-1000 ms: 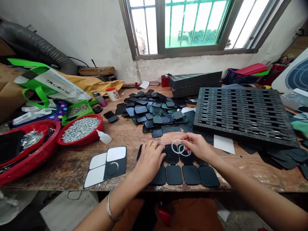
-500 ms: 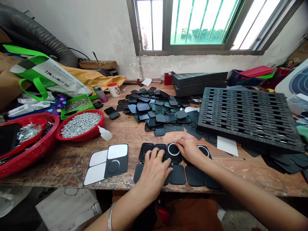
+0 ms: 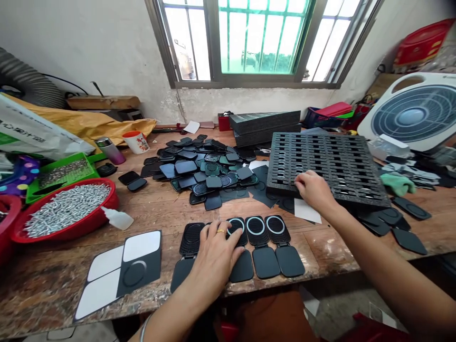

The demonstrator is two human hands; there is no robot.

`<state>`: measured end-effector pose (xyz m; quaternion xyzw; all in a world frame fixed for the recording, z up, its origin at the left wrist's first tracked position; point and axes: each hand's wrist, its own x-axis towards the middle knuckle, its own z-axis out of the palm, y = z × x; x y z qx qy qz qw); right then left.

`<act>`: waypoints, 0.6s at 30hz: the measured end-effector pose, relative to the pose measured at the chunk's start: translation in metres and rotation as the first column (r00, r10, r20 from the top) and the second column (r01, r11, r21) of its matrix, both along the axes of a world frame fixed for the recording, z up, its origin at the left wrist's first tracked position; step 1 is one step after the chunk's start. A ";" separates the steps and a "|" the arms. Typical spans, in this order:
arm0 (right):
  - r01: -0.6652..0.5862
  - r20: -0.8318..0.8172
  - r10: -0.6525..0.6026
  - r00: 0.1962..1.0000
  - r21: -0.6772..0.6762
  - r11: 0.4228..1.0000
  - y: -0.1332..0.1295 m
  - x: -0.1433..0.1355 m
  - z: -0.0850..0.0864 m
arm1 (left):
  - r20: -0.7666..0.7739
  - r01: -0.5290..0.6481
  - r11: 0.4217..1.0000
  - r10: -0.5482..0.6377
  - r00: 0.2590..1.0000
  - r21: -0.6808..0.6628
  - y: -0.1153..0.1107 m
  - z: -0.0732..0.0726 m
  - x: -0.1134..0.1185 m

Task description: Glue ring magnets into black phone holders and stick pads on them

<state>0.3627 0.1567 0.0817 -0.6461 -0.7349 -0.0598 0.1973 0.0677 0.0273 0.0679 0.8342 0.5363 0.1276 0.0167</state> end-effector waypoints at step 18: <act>-0.092 0.290 0.089 0.953 -0.001 0.996 0.002 0.021 0.007 | -0.078 0.153 0.979 -0.144 0.987 0.131 0.116 0.005 0.139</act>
